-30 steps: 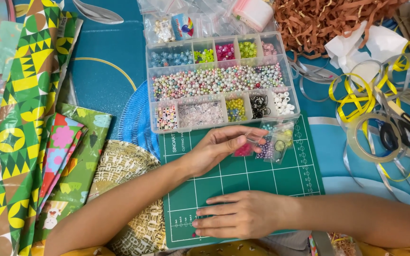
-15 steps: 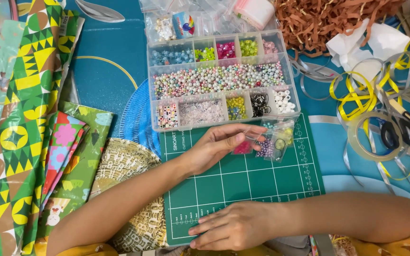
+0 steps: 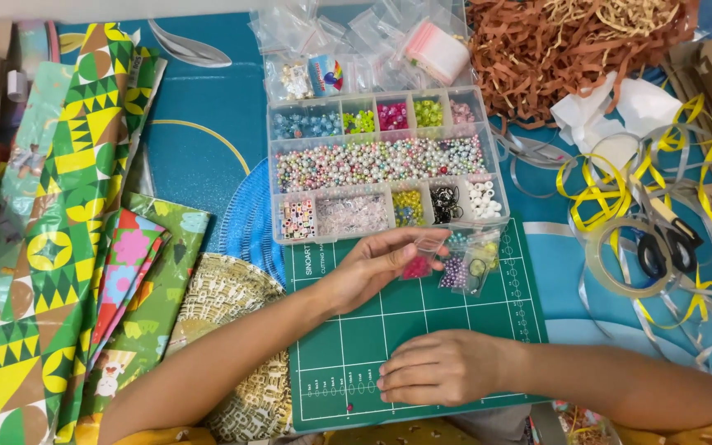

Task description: Picking small decorative beads from a storage container and placing them into a small plastic bag.

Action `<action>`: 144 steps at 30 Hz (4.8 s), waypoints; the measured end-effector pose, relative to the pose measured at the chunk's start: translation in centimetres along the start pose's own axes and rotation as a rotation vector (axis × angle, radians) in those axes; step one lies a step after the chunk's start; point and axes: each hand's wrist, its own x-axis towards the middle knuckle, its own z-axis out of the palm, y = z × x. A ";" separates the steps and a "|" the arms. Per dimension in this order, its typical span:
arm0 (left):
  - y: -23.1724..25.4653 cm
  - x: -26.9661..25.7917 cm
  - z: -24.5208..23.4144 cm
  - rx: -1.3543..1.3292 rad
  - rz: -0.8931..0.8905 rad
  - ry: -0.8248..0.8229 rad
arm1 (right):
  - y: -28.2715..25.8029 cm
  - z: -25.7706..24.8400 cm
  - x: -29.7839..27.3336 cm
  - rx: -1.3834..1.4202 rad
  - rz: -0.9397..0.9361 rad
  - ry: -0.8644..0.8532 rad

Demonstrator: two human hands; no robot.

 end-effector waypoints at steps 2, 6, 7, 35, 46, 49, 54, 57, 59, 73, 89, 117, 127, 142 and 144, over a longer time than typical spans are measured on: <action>-0.1 0.1 -0.2 -0.016 -0.007 0.010 | 0.4 0.2 -0.2 -0.015 0.012 -0.006; -0.4 0.1 -0.5 -0.054 0.005 -0.001 | 1.7 0.2 -0.8 -0.110 0.036 0.025; -0.5 0.1 -0.4 -0.061 0.001 0.010 | 1.5 0.0 -0.5 -0.097 0.038 0.027; 0.9 0.8 1.3 0.152 -0.079 0.084 | -1.2 -3.5 -3.8 -0.546 0.113 -0.087; -0.7 -0.7 1.5 0.043 0.079 0.308 | 2.5 -6.6 -2.1 -0.615 0.351 0.418; -0.7 -0.7 1.4 0.024 0.068 0.274 | 3.4 -7.9 0.1 -0.399 0.549 0.551; -1.5 -1.0 1.1 -0.054 0.086 0.311 | 4.6 -7.5 1.2 -0.277 0.564 0.613; -2.0 -0.9 0.8 -0.101 0.097 0.327 | 4.7 -7.4 1.3 -0.265 0.566 0.610; -1.8 -1.0 0.8 -0.095 0.078 0.311 | 4.8 -7.2 1.0 -0.257 0.590 0.607; -2.2 -0.8 0.3 0.063 0.106 0.328 | 4.7 -12.5 4.4 -0.293 0.814 0.231; -2.0 -0.9 0.7 -0.187 0.001 0.340 | 5.2 -10.8 2.3 -0.312 0.701 0.051; -2.4 -0.5 0.1 -0.150 -0.014 0.279 | 6.2 -14.0 3.6 -0.052 0.744 0.012; -1.3 -0.6 0.1 -0.094 -0.068 0.213 | 20.9 -16.3 6.0 -0.564 1.081 -0.418; -1.1 -0.5 -0.1 -0.125 -0.086 0.187 | 22.5 -17.0 7.8 -0.283 1.238 -0.621; -1.0 -0.4 -0.2 -0.119 -0.091 0.185 | 23.4 -16.8 7.2 -0.271 1.274 -0.557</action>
